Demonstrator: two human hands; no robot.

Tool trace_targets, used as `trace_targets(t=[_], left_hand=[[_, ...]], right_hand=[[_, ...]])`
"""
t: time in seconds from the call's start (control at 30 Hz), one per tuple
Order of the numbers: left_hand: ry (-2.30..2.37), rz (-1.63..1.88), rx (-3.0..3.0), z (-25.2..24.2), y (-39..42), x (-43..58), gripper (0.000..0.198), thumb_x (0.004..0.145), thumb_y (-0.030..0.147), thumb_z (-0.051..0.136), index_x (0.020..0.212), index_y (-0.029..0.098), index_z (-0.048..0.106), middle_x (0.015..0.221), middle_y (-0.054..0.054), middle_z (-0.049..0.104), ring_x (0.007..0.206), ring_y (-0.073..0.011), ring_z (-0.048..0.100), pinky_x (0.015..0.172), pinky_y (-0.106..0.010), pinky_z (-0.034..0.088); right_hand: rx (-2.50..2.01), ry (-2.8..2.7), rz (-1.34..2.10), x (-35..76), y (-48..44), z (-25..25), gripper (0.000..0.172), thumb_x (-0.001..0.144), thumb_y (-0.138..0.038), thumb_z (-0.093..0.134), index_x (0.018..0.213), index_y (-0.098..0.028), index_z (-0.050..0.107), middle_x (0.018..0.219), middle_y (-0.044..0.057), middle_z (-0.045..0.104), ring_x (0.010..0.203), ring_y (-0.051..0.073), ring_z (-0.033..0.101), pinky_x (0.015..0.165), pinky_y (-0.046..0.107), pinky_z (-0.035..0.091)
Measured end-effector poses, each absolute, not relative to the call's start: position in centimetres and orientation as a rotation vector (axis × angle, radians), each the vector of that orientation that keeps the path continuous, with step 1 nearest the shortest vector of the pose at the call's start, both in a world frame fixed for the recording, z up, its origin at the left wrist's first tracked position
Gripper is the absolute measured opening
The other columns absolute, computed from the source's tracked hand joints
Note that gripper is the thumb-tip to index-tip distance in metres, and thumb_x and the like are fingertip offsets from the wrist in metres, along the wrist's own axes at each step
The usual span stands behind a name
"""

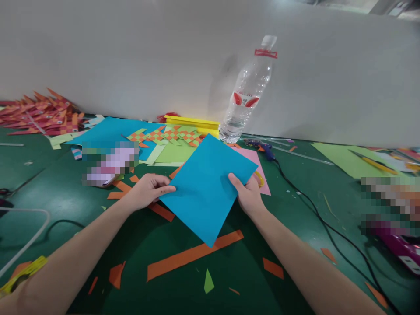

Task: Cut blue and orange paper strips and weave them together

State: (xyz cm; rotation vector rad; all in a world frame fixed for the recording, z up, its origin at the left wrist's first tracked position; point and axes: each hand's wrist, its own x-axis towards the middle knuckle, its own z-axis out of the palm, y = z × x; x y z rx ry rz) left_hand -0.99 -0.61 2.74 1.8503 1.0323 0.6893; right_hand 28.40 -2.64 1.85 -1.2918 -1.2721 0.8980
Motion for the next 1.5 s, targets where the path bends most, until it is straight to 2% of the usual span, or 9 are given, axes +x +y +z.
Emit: trace_targets(t=[0.1,0.23,0.37,0.57,0.83,0.97,1.07,1.3,1.5], left_hand=[[1.032,0.637,1.878,2.9,-0.6,-1.1,0.044,0.084,0.047,0.058,0.053,0.019,0.044,0.046,0.006,0.035,0.04,-0.0071,0.034,0.04,-0.02,0.025],[1.062,0.6,1.881,3.2,-0.5,-1.4,0.047,0.083,0.05,0.059,0.052,0.018,0.043,0.045,0.006,0.035,0.039,-0.0068,0.034,0.042,-0.02,0.029],[1.103,0.568,1.71,3.4,-0.5,-1.8,0.038,0.079,0.048,0.066,0.059,0.018,0.054,0.049,0.005,0.046,0.041,-0.0078,0.043,0.044,-0.02,0.039],[1.235,0.815,1.376,3.7,-0.4,-1.7,0.043,0.075,0.043,0.073,0.11,0.02,0.066,0.083,-0.004,0.071,0.07,-0.0159,0.065,0.067,-0.029,0.055],[1.529,1.322,1.424,2.3,0.5,-2.6,0.033,0.083,0.04,0.06,0.11,0.022,0.063,0.097,-0.006,0.068,0.087,-0.0222,0.064,0.071,-0.032,0.055],[1.665,1.337,1.801,2.2,0.4,-2.5,0.04,0.087,0.035,0.053,0.125,0.024,0.051,0.13,-0.011,0.054,0.12,-0.0305,0.052,0.092,-0.044,0.05],[1.7,1.247,2.275,2.5,-0.3,-1.4,0.042,0.089,0.031,0.047,0.13,0.02,0.046,0.134,-0.013,0.051,0.129,-0.033,0.042,0.105,-0.052,0.035],[1.08,0.68,2.731,2.2,-1.7,0.3,0.037,0.097,0.036,0.041,0.13,0.021,0.049,0.138,-0.009,0.051,0.131,-0.0247,0.042,0.11,-0.045,0.031],[0.776,0.304,2.771,2.2,-2.5,1.1,0.054,0.091,0.053,0.05,0.138,0.027,0.044,0.147,-0.002,0.045,0.137,-0.0217,0.036,0.117,-0.039,0.017]], right_hand=[[-1.325,-1.269,0.755,29.1,-2.3,1.9,0.046,0.065,-0.052,0.076,0.095,-0.02,0.065,0.087,0.009,0.072,0.082,0.028,0.068,0.068,0.042,0.057],[-1.442,-1.215,0.727,29.7,-2.0,1.8,0.04,0.074,-0.06,0.065,0.061,-0.024,0.054,0.044,-0.001,0.05,0.043,0.018,0.052,0.039,0.033,0.043],[-1.403,-1.166,0.765,29.5,-2.0,1.9,0.049,0.082,-0.064,0.051,0.053,-0.026,0.042,0.036,-0.004,0.036,0.033,0.013,0.039,0.034,0.03,0.033],[-1.478,-1.159,0.682,29.3,-2.1,2.3,0.035,0.083,-0.051,0.057,0.097,-0.021,0.067,0.047,-0.004,0.046,0.038,0.014,0.045,0.037,0.03,0.039],[-1.409,-1.487,0.765,28.0,-3.1,2.7,0.053,0.086,-0.045,0.053,0.13,-0.015,0.054,0.054,-0.002,0.06,0.042,0.014,0.054,0.045,0.029,0.046],[-1.394,-1.715,0.827,27.7,-3.5,2.2,0.044,0.091,-0.044,0.046,0.123,-0.017,0.06,0.048,-0.004,0.055,0.04,0.011,0.05,0.046,0.026,0.043],[-1.382,-1.885,0.714,27.6,-3.7,1.8,0.04,0.094,-0.041,0.042,0.12,-0.017,0.061,0.049,-0.004,0.056,0.044,0.013,0.053,0.052,0.028,0.044],[-1.558,-1.93,-0.083,29.4,-2.4,2.2,0.029,0.091,-0.032,0.041,0.108,-0.022,0.062,0.074,0.004,0.067,0.071,0.022,0.062,0.071,0.036,0.047],[-1.946,-1.927,-0.34,32.7,-0.7,2.3,0.028,0.083,-0.033,0.05,0.103,-0.014,0.058,0.104,0.019,0.061,0.101,0.035,0.056,0.08,0.047,0.046]])
